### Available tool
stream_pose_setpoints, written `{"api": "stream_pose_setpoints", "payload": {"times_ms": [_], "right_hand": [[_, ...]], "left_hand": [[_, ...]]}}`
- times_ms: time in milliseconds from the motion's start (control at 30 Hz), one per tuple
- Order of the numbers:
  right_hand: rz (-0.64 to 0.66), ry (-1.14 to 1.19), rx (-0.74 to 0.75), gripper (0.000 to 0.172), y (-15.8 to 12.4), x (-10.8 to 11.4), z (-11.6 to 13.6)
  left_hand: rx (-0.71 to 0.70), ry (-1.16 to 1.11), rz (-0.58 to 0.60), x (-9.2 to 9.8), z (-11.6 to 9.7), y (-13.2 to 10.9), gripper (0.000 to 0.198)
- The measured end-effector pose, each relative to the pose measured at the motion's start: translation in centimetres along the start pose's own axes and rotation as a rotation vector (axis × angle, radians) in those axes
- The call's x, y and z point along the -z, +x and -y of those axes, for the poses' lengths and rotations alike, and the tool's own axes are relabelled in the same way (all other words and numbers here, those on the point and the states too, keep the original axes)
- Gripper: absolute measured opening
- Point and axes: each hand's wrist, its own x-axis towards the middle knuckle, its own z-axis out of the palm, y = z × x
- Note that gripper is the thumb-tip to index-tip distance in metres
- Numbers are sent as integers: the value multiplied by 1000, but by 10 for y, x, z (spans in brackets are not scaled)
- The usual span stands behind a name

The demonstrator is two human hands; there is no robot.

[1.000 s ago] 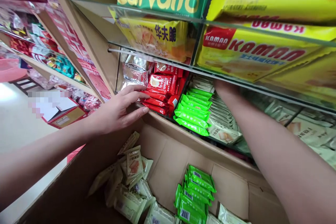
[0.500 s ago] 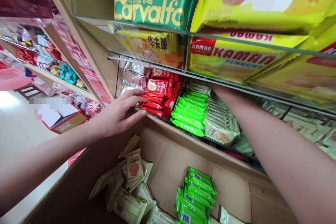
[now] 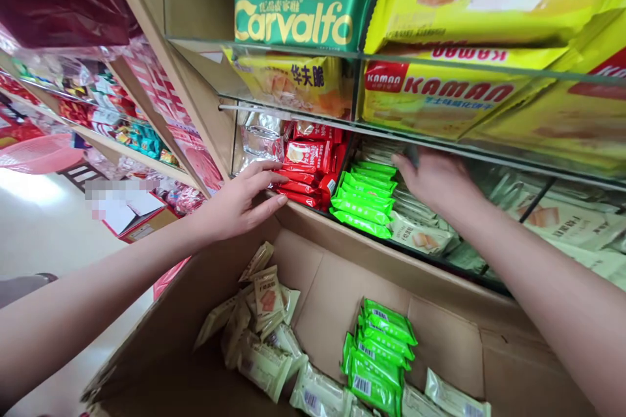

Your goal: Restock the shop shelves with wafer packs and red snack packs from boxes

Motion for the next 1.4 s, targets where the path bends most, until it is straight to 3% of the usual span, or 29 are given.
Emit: {"api": "stream_pose_setpoints", "payload": {"times_ms": [100,167,233,267,367,500,567,700,800,900,1000,1067,1200,1300,1400], "right_hand": [[-64,-30,275,45,-61,18,11],[-143,68,475,32,-108,27,27],[-62,233,613,18,-149,25,51],[105,310,615,17,-165,18,65],[529,492,310,24,-187,-22,112],[725,602,-74,40,-174,-87,161],[744,606,-106,41,-168,-107,174],[718,582,-91,37,-176,-111,175],[704,616,-55,26,-182,-83,155],[627,744,14,16,-176,-33,126],[442,904,-82,19,-161,18,99],[288,1070,-247,25,-151,38,88],[-76,1452,-522,32,-141,45,79],[-263,1461,-505,29,-143,36,75],[-330,1361,-493,29,-148,28,72]], "left_hand": [[5,-11,-6,-1,-1,-1,28],[7,-12,-19,-2,-1,-1,28],[16,-2,-29,-4,-2,-1,28],[21,7,-32,-5,-2,-1,28],[17,41,-41,-7,-3,-1,30],[-20,87,-44,-6,-4,-3,31],[-27,105,-39,-5,-3,-3,29],[-33,121,-65,0,-1,-5,29],[-136,73,-112,10,-11,-10,28],[-256,-125,-47,18,-39,-18,27],[-81,-420,116,13,-77,-18,38],[40,-579,129,3,-99,-9,26],[145,-805,5,-18,-122,16,29],[218,-917,-14,-26,-130,27,34],[301,-961,-26,-30,-133,26,39]]}}
